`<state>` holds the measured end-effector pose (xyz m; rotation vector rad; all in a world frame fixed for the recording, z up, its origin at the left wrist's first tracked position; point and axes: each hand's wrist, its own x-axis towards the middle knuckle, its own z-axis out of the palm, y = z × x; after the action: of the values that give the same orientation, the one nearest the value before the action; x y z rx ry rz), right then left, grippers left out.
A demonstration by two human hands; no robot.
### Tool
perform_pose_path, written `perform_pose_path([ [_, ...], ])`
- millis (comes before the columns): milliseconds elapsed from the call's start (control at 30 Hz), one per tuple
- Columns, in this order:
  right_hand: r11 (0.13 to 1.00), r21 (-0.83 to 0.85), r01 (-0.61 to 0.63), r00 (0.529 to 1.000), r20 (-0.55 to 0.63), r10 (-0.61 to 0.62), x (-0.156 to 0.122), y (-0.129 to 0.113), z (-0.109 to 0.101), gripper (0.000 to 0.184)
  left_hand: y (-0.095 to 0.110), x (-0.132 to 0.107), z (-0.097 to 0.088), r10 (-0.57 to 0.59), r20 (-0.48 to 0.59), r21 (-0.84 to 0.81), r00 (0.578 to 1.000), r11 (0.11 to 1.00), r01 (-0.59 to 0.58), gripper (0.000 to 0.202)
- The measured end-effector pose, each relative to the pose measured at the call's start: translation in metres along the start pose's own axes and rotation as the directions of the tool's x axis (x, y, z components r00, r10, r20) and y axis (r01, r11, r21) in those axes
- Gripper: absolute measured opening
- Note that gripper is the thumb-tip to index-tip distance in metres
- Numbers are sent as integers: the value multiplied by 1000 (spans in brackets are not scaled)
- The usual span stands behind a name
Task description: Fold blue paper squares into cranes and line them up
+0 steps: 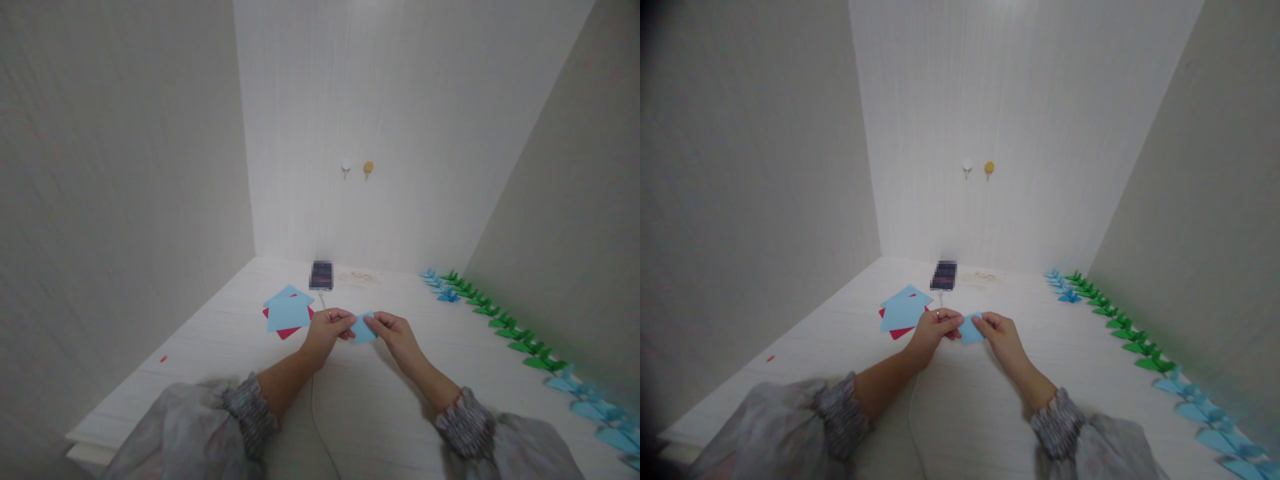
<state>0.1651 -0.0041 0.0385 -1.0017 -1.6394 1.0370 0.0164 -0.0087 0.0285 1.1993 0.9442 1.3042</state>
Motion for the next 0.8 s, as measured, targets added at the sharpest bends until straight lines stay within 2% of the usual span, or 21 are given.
perform_pose_path([
  [100, 1000, -4, 6, 1000, -20, -6, 1, 5, 0, 28, 1, 0, 0, -6, -29, -4, 1000, 1000, 6, 24],
  [267, 1000, -9, -18, 1000, -17, 18, 1, 3, -2, 29, 1, 3, -2, -44, 12, 27, 999, 999, 43, 19],
  [533, 996, -36, -79, 982, 172, 84, 0, 11, 3, 30, -6, 5, -2, 28, 129, 120, 991, 992, -44, 22],
  [667, 996, -70, -63, 980, 183, 75, 0, 14, 4, 29, -6, 4, -1, 12, 106, 85, 994, 996, -21, 20],
  [800, 992, 20, -127, 968, 223, 120, 0, 8, 4, 30, -2, 2, -1, 22, 25, 62, 999, 998, -23, 17],
])
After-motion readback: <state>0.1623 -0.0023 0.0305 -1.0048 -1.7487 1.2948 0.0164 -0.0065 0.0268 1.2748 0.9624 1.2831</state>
